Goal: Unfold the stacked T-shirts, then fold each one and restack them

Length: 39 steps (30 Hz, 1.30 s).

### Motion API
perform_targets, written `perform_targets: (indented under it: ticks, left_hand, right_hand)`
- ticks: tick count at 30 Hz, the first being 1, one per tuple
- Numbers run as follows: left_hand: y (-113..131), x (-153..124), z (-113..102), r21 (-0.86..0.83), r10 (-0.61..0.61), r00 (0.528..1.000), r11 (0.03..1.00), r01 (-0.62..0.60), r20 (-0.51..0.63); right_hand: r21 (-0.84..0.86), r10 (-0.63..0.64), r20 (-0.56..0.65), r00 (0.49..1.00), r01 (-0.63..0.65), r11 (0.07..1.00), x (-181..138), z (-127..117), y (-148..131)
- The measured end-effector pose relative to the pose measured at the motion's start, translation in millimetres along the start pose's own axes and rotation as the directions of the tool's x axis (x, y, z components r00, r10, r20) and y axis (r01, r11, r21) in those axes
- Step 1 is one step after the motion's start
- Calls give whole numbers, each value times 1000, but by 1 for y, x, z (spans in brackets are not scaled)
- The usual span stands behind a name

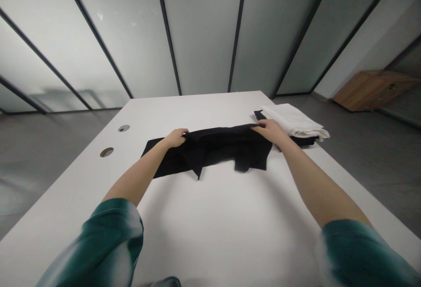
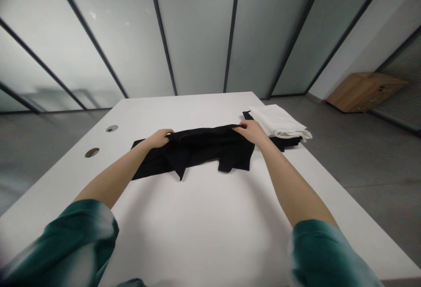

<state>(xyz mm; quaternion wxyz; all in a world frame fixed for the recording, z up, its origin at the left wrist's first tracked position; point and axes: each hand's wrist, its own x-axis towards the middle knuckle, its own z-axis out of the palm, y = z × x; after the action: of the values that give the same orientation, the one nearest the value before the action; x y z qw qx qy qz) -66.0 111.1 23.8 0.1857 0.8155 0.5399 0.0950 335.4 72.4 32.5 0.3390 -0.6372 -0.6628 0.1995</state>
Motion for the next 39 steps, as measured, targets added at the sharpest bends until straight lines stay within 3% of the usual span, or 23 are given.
perform_targets:
  ticks: [3, 5, 7, 10, 12, 14, 16, 18, 20, 22, 23, 25, 26, 27, 28, 29, 31, 32, 34, 36, 39]
  left_hand:
    - [-13, -6, 16, -291, -15, 1000, 956, 18, 12]
    - [-13, -13, 30, -357, -2, 1000, 934, 13, 29]
    - [-7, -22, 42, -346, -5, 1000, 938, 14, 28]
    - [12, -41, 51, -346, 1, 1000, 938, 9, 27]
    - [26, -55, 46, -416, 28, 994, 909, 19, 106]
    - [36, -63, 32, -532, 57, 966, 842, 90, 254]
    - [39, -60, 10, -620, 85, 918, 761, 191, 388]
    - [36, -44, -16, -646, 84, 906, 728, 228, 415]
    - [29, -19, -42, -621, 10, 950, 759, 196, 311]
    - [22, 7, -63, -536, -159, 984, 825, 178, 83]
    - [19, 18, -69, -461, -246, 965, 869, 180, -87]
    - [14, 32, -71, -286, -300, 852, 940, 187, -429]
    - [13, 34, -67, -198, -269, 794, 962, 190, -546]
    - [13, 33, -58, -120, -220, 765, 975, 185, -605]
    - [13, 30, -47, -58, -174, 776, 983, 174, -606]
    - [15, 25, -32, -12, -141, 819, 987, 162, -556]
    - [20, 11, 2, 45, -122, 930, 988, 146, -347]
    - [23, 3, 20, 64, -136, 962, 986, 155, -238]
    - [31, -12, 53, 92, -216, 971, 970, 226, -102]
    - [36, -22, 78, 152, -259, 962, 951, 269, -84]
    - [32, -30, 94, 239, -242, 966, 936, 259, -95]
  right_hand:
    - [-219, -89, 150, 985, 121, 968, -11, -9, 10]
    - [-262, -108, 166, 980, 150, 953, -22, -2, 17]
    - [-185, -103, 91, 991, 118, 976, -33, 9, 23]
    - [134, 29, -7, 1000, -28, 991, -46, 13, 30]
    - [361, 129, 31, 991, -132, 923, -52, 1, 30]
    - [501, 155, 110, 982, -189, 845, -51, -20, 26]
    - [558, 119, 166, 979, -193, 807, -41, -42, 18]
    - [572, 83, 157, 984, -159, 805, -19, -56, 9]
    - [540, 79, 89, 993, -115, 834, 14, -57, -2]
    - [473, 119, -56, 991, -78, 877, 48, -47, -14]
    - [418, 123, -159, 980, -46, 908, 63, -39, -20]
    - [240, -6, -354, 935, 97, 966, 82, -21, -31]
    - [142, -92, -397, 913, 161, 977, 85, -11, -35]
    - [49, -178, -402, 898, 216, 975, 82, -1, -38]
    - [-30, -250, -364, 897, 257, 966, 76, 10, -40]
    - [-95, -305, -294, 906, 289, 952, 66, 22, -40]
    - [-193, -357, -75, 931, 337, 921, 40, 48, -37]
    - [-225, -364, 51, 930, 366, 903, 26, 63, -33]
    - [-290, -339, 257, 905, 406, 866, 1, 90, -22]
    - [-391, -217, 323, 921, 339, 856, -18, 110, -6]
    - [-480, -112, 319, 941, 263, 837, -30, 122, 17]
